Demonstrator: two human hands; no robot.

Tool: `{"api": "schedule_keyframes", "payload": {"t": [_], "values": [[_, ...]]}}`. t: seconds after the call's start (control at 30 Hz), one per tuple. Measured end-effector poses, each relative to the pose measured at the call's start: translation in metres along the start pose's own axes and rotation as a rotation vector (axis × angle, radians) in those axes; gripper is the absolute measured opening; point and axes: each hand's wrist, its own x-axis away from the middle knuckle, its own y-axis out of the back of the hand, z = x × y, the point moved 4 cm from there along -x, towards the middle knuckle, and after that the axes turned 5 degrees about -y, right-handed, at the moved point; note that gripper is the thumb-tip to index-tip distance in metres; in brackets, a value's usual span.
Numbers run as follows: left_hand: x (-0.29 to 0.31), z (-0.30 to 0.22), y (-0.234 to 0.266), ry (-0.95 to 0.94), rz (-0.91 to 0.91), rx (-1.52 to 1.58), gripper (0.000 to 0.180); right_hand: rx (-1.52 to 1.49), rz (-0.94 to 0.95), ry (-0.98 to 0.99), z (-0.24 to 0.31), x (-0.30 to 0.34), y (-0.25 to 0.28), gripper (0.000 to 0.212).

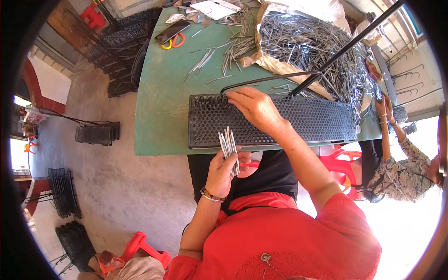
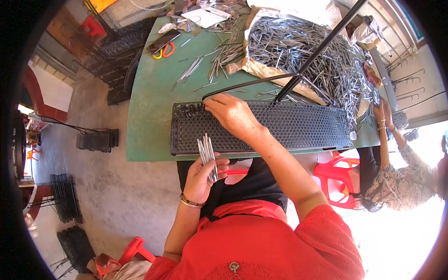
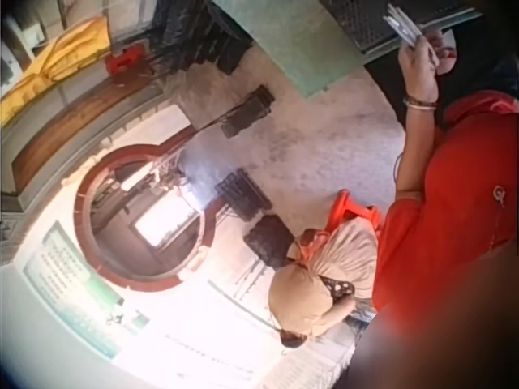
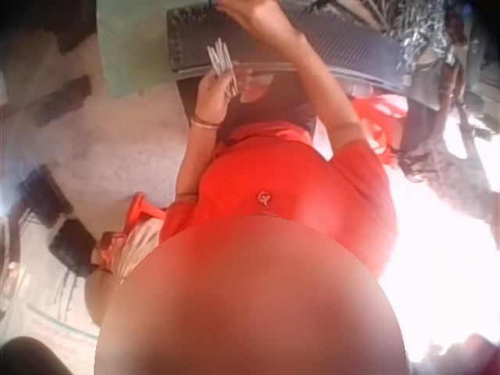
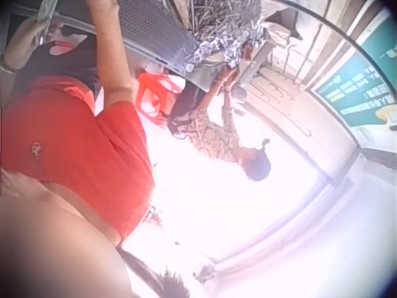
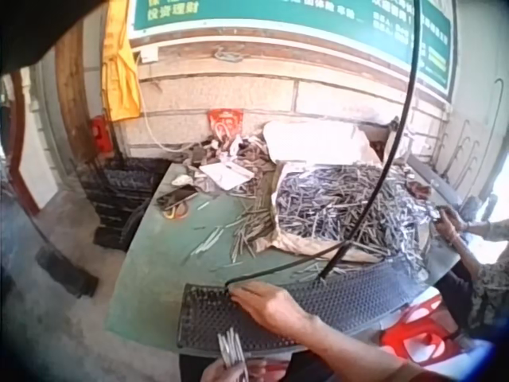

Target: The person is picking up metal rods from a pile and inserting them into a perforated tray.

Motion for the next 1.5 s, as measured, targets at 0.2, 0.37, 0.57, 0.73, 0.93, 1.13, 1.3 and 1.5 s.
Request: {"api": "schedule_keyframes", "payload": {"t": [0.2, 0.37, 0.57, 0.73, 0.93, 1.13, 1.3, 1.5], "values": [[0.003, -0.002, -0.004, 0.035, 0.020, -0.020, 0.029, 0.027, -0.127, -0.071, 0.000, 0.001, 0.019, 0.018], [0.002, -0.005, -0.018, 0.056, 0.061, -0.026, 0.031, -0.482, 0.158, -0.528, -0.005, 0.040, 0.018, 0.019], [-0.008, 0.003, -0.030, 0.012, 0.119, -0.041, 0.028, -0.882, 0.292, -0.831, -0.011, 0.070, 0.013, 0.021], [-0.012, 0.009, -0.035, 0.001, 0.107, -0.089, 0.029, -0.873, 0.334, -0.883, -0.013, 0.074, 0.017, 0.019], [-0.018, 0.011, -0.034, 0.001, 0.036, -0.064, 0.029, -0.904, 0.083, -0.849, -0.027, 0.063, 0.026, 0.018], [-0.017, 0.012, -0.032, 0.042, 0.061, -0.071, 0.031, -0.539, -0.218, -0.494, -0.036, 0.019, 0.047, 0.018], [-0.014, 0.014, -0.034, 0.063, 0.093, -0.077, 0.031, -0.285, -0.224, -0.332, -0.042, 0.016, 0.040, 0.020], [-0.013, 0.014, -0.035, 0.140, 0.111, 0.025, 0.032, -0.337, -0.251, -0.342, -0.046, 0.021, 0.028, 0.017]]}}
